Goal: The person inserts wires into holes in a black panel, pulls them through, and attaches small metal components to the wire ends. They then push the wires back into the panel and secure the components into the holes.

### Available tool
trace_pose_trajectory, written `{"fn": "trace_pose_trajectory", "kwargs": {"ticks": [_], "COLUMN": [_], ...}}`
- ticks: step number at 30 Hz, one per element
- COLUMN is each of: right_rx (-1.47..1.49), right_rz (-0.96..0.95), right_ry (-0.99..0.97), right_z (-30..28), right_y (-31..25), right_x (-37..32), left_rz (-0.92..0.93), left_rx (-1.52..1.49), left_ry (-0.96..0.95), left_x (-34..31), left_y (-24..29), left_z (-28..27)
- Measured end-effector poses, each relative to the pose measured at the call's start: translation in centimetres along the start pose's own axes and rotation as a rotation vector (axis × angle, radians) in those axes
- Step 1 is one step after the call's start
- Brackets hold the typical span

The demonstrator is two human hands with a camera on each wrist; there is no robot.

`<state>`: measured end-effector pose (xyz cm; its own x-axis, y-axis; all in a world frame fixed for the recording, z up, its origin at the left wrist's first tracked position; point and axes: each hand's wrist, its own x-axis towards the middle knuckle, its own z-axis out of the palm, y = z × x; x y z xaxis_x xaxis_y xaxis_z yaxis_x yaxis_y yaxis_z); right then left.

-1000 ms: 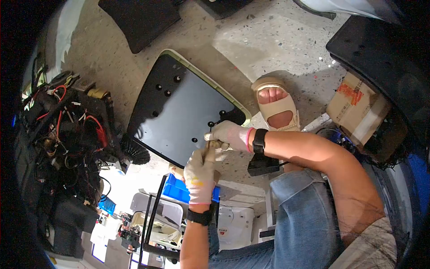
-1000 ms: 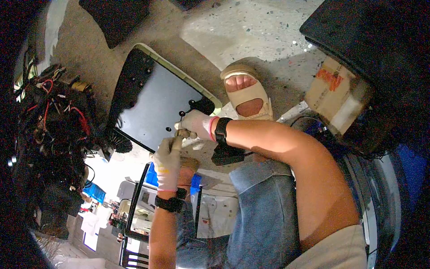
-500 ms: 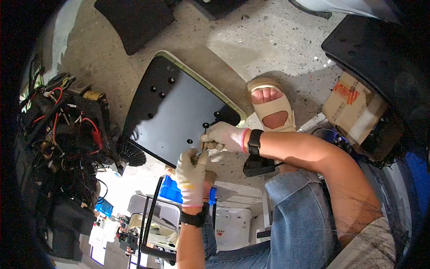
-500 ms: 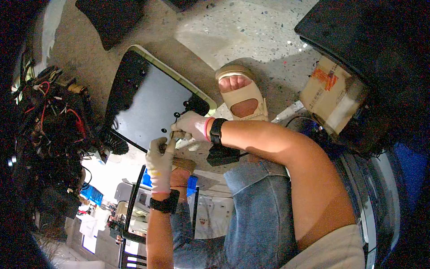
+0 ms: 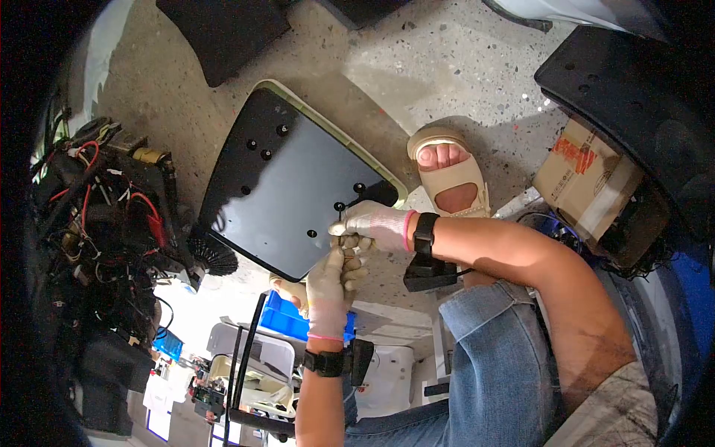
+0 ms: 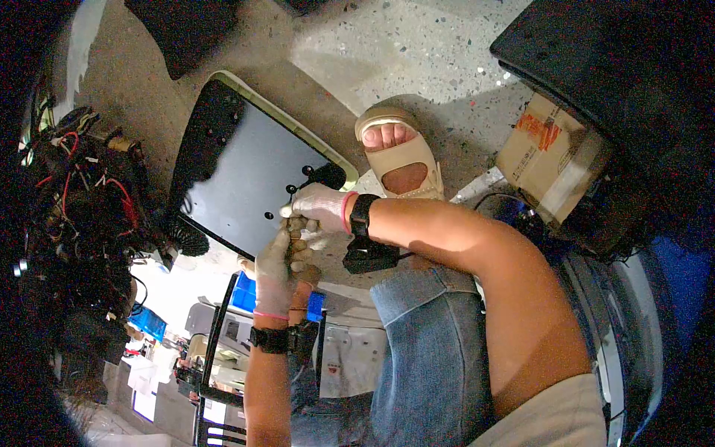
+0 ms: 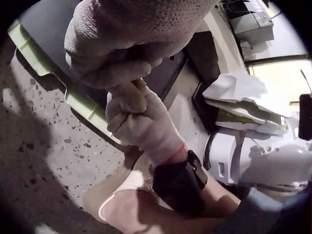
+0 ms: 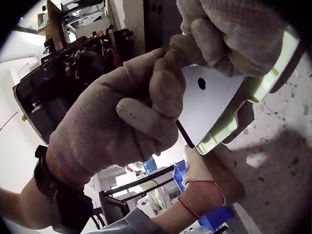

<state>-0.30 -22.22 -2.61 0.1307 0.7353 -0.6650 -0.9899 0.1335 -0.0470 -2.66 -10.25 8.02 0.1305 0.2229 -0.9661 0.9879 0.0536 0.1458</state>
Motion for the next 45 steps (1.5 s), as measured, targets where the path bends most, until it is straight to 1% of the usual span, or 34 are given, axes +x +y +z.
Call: {"fn": "trace_pose_trajectory", "kwargs": {"ticks": [1, 2, 4, 5, 7, 8, 9, 11, 12, 13, 14, 16, 17, 18, 19, 20, 21, 22, 23, 25, 26, 28, 29, 31, 32, 33, 34, 35, 36, 37, 41, 43, 44, 45], "right_rx": [-0.059, -0.116, -0.13, -0.146, -0.175, -0.205, -0.206, -0.313, -0.314, -0.225, -0.135, -0.117, -0.098, -0.097, -0.026, 0.045, 0.046, -0.04, -0.127, -0.158, -0.191, -0.177, -0.174, -0.172, -0.124, -0.077, -0.076, -0.137, -0.198, -0.164, -0.231, -0.068, -0.068, -0.068], "right_rz": [0.017, 0.035, 0.052, 0.069, 0.076, 0.082, 0.083, 0.011, 0.012, 0.025, 0.038, 0.056, 0.073, 0.073, 0.099, 0.126, 0.127, 0.092, 0.057, 0.057, 0.057, 0.071, 0.105, 0.137, 0.142, 0.148, 0.148, 0.118, 0.087, 0.122, 0.151, 0.126, 0.125, 0.112], "right_ry": [0.041, 0.082, 0.096, 0.109, 0.124, 0.139, 0.139, 0.127, 0.126, 0.116, 0.106, 0.111, 0.115, 0.116, 0.092, 0.066, 0.063, 0.089, 0.115, 0.117, 0.118, 0.126, 0.127, 0.127, 0.129, 0.132, 0.135, 0.153, 0.169, 0.172, 0.206, 0.155, 0.155, 0.166], "right_z": [0.1, 0.2, 0.7, 0.9, 0.8, 0.7, 0.6, 0.4, 0.3, 0.2, 0.1, 0.0, -0.1, -0.1, -0.1, 0.0, 0.1, 0.3, 0.4, 0.5, 0.6, 0.6, 0.5, 0.5, 0.5, 0.5, 0.6, 0.8, 1.1, 1.1, 1.1, 0.9, 1.0, 1.1], "right_y": [0.1, 0.2, -0.6, -0.8, -0.4, -0.3, -0.3, -0.3, -0.1, 0.1, 0.3, 0.2, 0.2, 0.0, -0.2, -0.3, -0.3, -0.1, -0.1, -0.3, -0.3, -0.1, 0.0, 0.0, 0.1, -0.1, -0.3, -0.6, -0.7, -0.6, -0.6, -0.8, -0.8, -1.1], "right_x": [0.4, 0.8, 0.4, 0.3, 0.9, 1.1, 1.1, 0.9, 0.9, 1.0, 1.1, 1.2, 1.3, 1.1, 0.9, 0.8, 0.7, 0.6, 0.5, 0.6, 0.7, 1.1, 1.5, 1.7, 1.6, 1.3, 1.0, 0.7, 0.6, 1.0, 1.6, 1.2, 1.0, 0.6], "left_rz": [0.053, 0.052, 0.492, 0.491, 0.752, 0.751, 0.746, 0.741, 0.717, 0.693, 0.692, 0.448, 0.448, 0.248, 0.046, 0.046, 0.086, 0.125, 0.125, 0.535, 0.535, 0.54, 0.54, 0.37, 0.371, 0.299, 0.225, 0.225, 0.429, 0.637, 0.621, 0.484, 0.484, 0.539], "left_rx": [0.215, 0.216, 0.927, 0.926, 0.888, 0.888, 0.955, 1.021, 1.116, 1.21, 1.21, 0.942, 0.941, 0.478, 0.018, 0.019, 0.106, 0.194, 0.194, 0.648, 0.648, 0.786, 0.786, 0.714, 0.714, 0.676, 0.639, 0.638, 0.838, 1.035, 0.963, 1.009, 1.009, 1.101], "left_ry": [0.107, 0.107, 0.35, 0.349, 0.338, 0.337, 0.321, 0.303, 0.323, 0.342, 0.342, 0.356, 0.355, 0.233, 0.108, 0.109, 0.07, 0.031, 0.032, 0.442, 0.44, 0.324, 0.325, 0.295, 0.294, 0.281, 0.267, 0.265, 0.33, 0.394, 0.363, 0.336, 0.336, 0.334], "left_x": [-0.4, -0.8, -1.3, -1.2, -0.8, -0.8, -0.9, -0.8, -0.7, -0.7, -0.4, 0.1, 0.0, -0.2, -0.3, 0.1, 0.4, 0.6, 0.7, -0.7, -0.8, -1.1, -1.2, -1.1, -1.0, -0.8, -0.7, -0.6, -0.6, -0.5, -0.7, -0.7, -0.7, -0.6], "left_y": [0.4, 0.5, 0.7, 0.5, 0.1, 0.2, 0.5, 0.6, 0.6, 0.6, 0.6, 0.9, 1.0, 1.3, 1.5, 0.9, 0.3, -0.1, -0.7, 0.1, 0.2, 0.4, 0.7, 1.4, 1.4, 1.3, 1.1, 0.8, 0.3, 0.1, 0.3, 0.2, 0.2, 0.1], "left_z": [0.4, 0.7, 1.0, 0.9, 0.6, 0.5, 0.4, 0.3, 0.3, 0.3, 0.4, 0.6, 0.5, 0.5, 0.4, -0.3, -0.9, -1.3, -1.4, 0.3, 0.2, -0.3, -0.2, 0.6, 0.8, 1.1, 1.3, 1.5, 1.4, 1.4, 1.1, 0.5, 0.2, 0.0]}}
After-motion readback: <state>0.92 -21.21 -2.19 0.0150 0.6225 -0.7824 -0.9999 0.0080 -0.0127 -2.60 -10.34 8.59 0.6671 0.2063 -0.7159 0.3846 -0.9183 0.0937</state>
